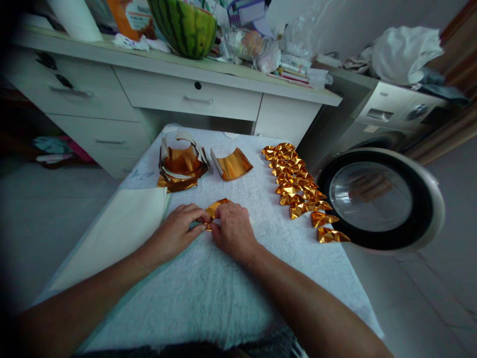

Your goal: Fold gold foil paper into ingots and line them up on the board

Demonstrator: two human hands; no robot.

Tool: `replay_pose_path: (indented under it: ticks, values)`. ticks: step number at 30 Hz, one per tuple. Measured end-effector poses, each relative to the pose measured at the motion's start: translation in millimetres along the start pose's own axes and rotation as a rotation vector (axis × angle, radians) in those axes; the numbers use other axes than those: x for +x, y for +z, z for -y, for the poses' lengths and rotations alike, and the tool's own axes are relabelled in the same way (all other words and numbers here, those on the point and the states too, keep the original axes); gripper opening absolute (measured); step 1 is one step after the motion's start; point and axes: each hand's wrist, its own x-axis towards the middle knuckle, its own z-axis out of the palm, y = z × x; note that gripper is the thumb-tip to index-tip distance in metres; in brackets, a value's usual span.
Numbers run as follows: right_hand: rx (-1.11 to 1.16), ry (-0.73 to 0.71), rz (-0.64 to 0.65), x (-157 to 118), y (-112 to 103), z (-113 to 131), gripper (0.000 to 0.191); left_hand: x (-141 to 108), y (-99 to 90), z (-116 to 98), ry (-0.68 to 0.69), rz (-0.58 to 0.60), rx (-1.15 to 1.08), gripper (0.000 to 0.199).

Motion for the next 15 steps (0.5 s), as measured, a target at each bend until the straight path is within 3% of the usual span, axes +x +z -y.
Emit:
replay_pose_path:
  ticks: [15]
  values:
    - [-0.069, 0.025, 0.067, 0.1, -4.7, 6.5, 0.020, 0.6, -2.7, -0.6, 0.007, 0.034, -0.002, 0.021]
